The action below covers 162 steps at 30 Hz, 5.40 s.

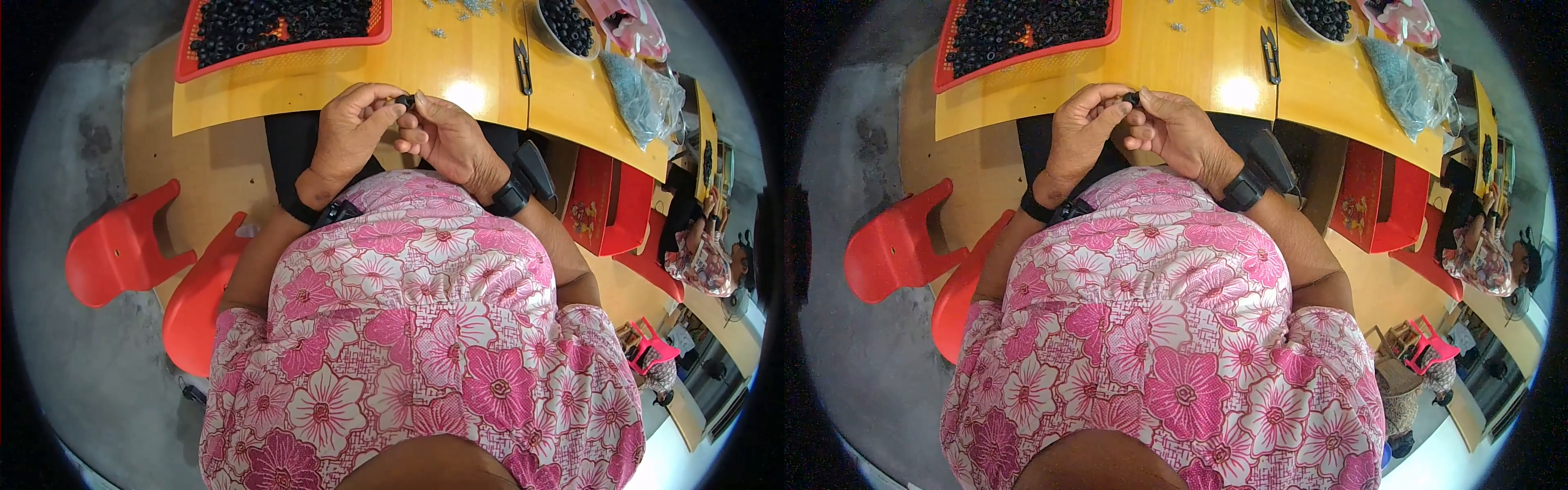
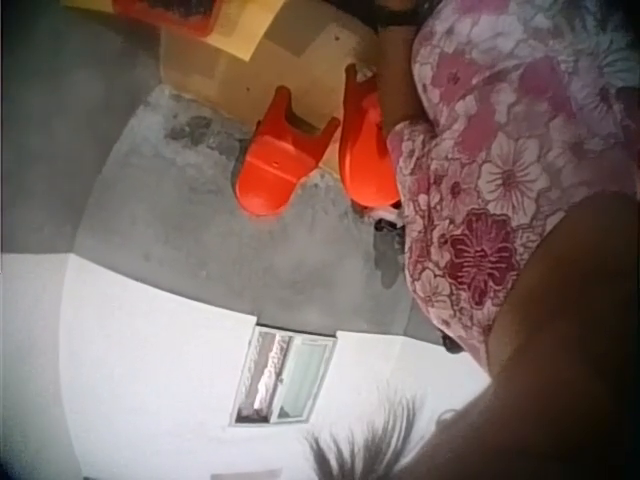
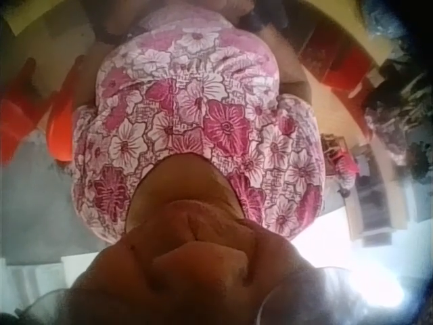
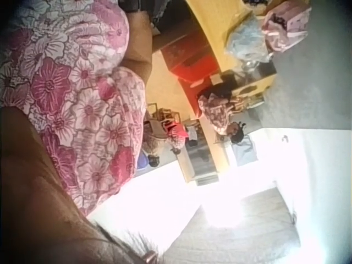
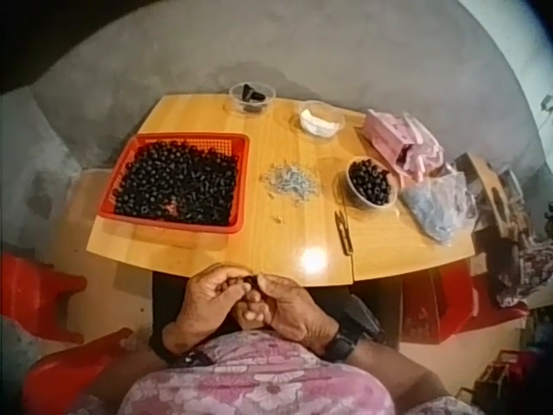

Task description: The person assembles small components by picking up tiny pins from the table and pressing them into black plastic caps by hand.

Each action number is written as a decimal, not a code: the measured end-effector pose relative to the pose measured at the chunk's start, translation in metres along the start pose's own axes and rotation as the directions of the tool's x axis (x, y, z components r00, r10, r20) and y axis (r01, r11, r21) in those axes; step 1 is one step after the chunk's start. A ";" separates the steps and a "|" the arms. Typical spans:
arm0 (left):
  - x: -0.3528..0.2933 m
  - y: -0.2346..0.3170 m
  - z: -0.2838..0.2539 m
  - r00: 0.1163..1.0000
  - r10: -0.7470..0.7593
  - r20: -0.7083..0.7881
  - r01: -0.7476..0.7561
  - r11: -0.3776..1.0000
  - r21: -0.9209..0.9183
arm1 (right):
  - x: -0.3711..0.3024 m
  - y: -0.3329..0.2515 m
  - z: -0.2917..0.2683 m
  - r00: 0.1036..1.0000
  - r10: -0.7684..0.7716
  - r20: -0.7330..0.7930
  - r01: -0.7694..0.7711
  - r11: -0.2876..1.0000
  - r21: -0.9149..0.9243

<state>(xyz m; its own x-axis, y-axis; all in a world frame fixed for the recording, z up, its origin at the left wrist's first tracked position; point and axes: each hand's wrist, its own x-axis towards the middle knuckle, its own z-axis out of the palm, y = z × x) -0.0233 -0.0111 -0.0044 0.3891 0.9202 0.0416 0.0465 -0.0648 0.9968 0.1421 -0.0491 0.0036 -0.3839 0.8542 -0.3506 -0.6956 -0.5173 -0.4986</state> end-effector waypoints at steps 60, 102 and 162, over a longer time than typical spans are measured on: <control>0.000 -0.009 0.002 0.980 -0.178 0.089 0.199 0.900 -0.387 | 0.006 0.014 0.004 0.768 -0.636 -0.072 0.398 0.564 -0.724; -0.003 -0.015 0.007 0.987 -0.136 0.087 0.159 0.909 -0.386 | 0.000 0.013 0.004 0.705 -0.709 0.035 0.415 0.371 -0.831; -0.005 -0.006 0.001 0.970 -0.087 0.228 0.132 0.972 -0.192 | -0.003 0.003 0.009 0.989 -0.148 0.015 0.125 0.771 -0.625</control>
<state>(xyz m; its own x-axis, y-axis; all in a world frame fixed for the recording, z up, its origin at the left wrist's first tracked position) -0.0251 -0.0159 -0.0104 0.5827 0.8103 -0.0617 -0.0802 0.1329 0.9879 0.1352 -0.0526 0.0103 -0.2860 0.9221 -0.2608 -0.2044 -0.3246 -0.9235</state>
